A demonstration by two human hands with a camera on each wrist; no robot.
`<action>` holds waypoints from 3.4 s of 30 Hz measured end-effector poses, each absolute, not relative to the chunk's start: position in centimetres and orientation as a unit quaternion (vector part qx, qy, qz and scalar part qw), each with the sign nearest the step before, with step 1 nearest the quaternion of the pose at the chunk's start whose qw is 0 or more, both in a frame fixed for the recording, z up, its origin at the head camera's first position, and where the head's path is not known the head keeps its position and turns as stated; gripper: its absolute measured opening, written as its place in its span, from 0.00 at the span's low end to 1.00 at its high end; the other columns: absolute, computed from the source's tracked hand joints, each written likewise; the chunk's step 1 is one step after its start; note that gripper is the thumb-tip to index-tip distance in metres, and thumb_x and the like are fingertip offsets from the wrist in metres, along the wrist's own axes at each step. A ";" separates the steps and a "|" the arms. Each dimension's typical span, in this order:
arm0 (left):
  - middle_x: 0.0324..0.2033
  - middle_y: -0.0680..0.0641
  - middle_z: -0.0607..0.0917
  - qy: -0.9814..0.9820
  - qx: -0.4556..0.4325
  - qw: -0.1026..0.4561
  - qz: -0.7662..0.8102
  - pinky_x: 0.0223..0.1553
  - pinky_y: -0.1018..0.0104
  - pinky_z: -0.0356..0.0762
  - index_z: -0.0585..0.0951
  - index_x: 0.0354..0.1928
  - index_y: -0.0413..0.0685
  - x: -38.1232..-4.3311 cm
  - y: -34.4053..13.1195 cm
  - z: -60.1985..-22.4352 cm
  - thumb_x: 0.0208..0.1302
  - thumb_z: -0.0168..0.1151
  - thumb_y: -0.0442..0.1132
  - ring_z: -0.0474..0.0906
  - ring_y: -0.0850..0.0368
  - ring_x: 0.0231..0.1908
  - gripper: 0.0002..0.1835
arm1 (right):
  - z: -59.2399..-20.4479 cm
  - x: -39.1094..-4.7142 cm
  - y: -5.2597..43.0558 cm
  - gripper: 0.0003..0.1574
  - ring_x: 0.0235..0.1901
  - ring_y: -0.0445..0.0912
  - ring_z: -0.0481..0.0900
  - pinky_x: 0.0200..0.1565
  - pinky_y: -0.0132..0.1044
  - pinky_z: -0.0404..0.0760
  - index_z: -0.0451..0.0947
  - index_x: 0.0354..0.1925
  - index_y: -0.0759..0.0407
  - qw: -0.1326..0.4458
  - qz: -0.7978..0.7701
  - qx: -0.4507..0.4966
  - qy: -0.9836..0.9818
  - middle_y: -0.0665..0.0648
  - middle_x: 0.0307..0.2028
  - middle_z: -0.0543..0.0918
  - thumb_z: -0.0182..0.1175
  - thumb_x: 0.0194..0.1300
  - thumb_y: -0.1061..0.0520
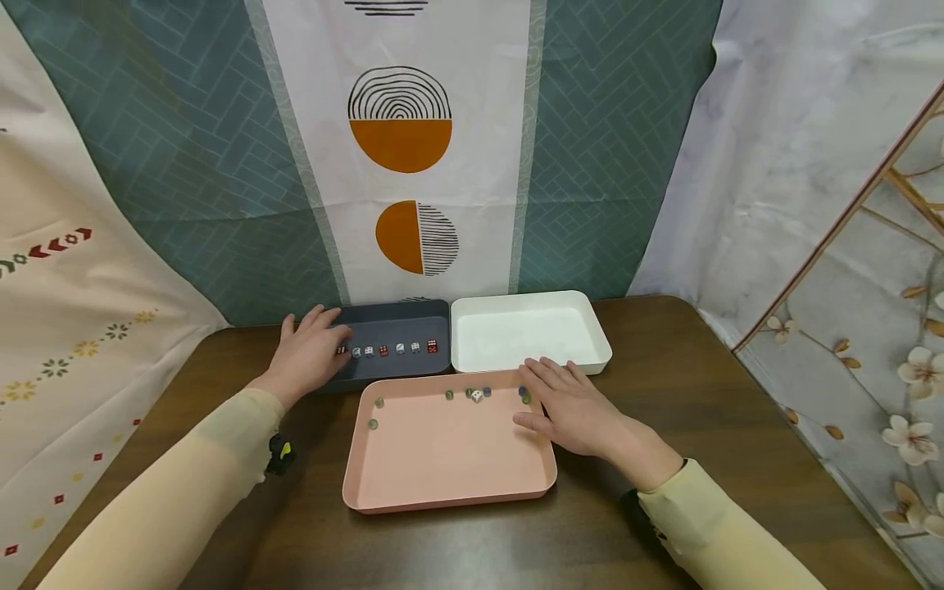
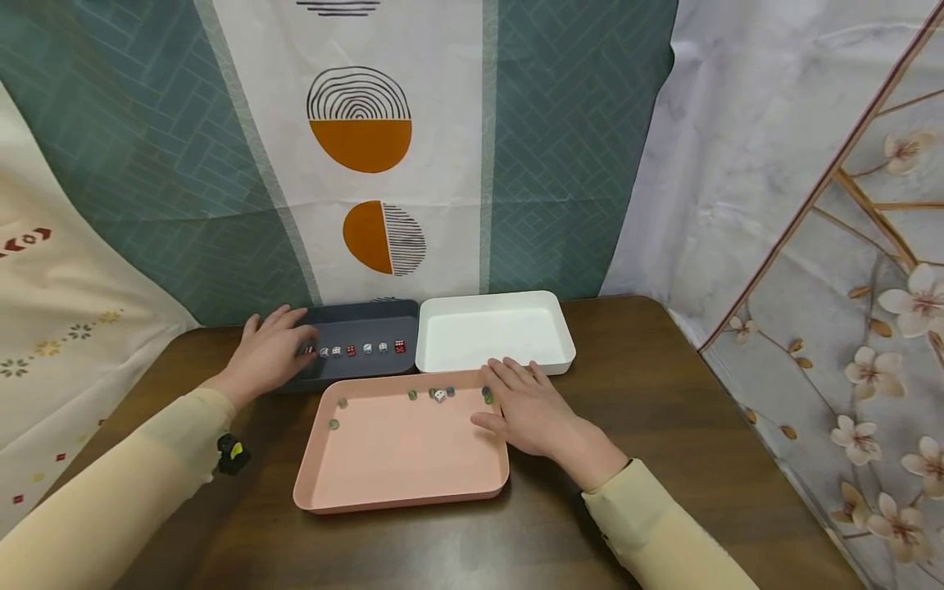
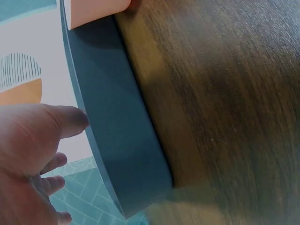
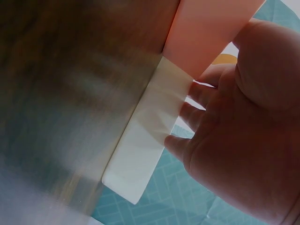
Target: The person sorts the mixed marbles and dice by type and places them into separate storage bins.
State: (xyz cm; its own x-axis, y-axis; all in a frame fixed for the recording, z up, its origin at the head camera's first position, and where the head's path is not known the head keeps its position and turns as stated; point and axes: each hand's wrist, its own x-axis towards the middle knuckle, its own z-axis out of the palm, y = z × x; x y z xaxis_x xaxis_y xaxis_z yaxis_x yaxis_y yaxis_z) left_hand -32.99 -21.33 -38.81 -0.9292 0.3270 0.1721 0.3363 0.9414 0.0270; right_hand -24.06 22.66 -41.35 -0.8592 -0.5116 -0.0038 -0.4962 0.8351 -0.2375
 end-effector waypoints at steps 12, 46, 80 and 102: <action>0.78 0.29 0.70 -0.976 -0.193 0.100 -0.021 0.75 0.17 0.45 0.89 0.60 0.43 -31.5 -19.2 -37.2 0.71 0.77 0.37 0.56 0.26 0.81 0.18 | -41.5 -24.1 22.8 0.54 0.86 0.63 0.52 0.82 0.67 0.45 0.57 0.87 0.62 0.025 -0.123 -0.270 0.955 0.65 0.86 0.58 0.55 0.83 0.29; 0.76 0.38 0.76 -0.933 -0.333 0.133 -0.030 0.78 0.23 0.52 0.91 0.59 0.51 -28.2 -11.4 -37.5 0.64 0.84 0.39 0.62 0.33 0.81 0.22 | -41.2 -24.1 22.4 0.53 0.86 0.63 0.52 0.82 0.67 0.46 0.57 0.87 0.62 0.032 -0.122 -0.257 0.958 0.64 0.86 0.58 0.56 0.84 0.31; 0.77 0.40 0.76 -0.919 -0.388 0.061 0.032 0.76 0.21 0.56 0.88 0.69 0.62 -26.7 -5.2 -38.7 0.75 0.76 0.47 0.62 0.32 0.81 0.23 | -41.2 -24.1 22.9 0.52 0.86 0.63 0.53 0.82 0.67 0.47 0.57 0.87 0.62 0.031 -0.105 -0.265 0.958 0.64 0.86 0.58 0.55 0.84 0.31; 0.77 0.42 0.76 -0.920 -0.386 0.054 0.034 0.77 0.24 0.56 0.90 0.63 0.60 -27.8 -4.1 -39.7 0.72 0.78 0.43 0.64 0.36 0.81 0.19 | -41.2 -24.1 22.9 0.53 0.86 0.62 0.52 0.82 0.67 0.46 0.57 0.87 0.61 0.035 -0.110 -0.260 0.959 0.63 0.86 0.58 0.55 0.84 0.31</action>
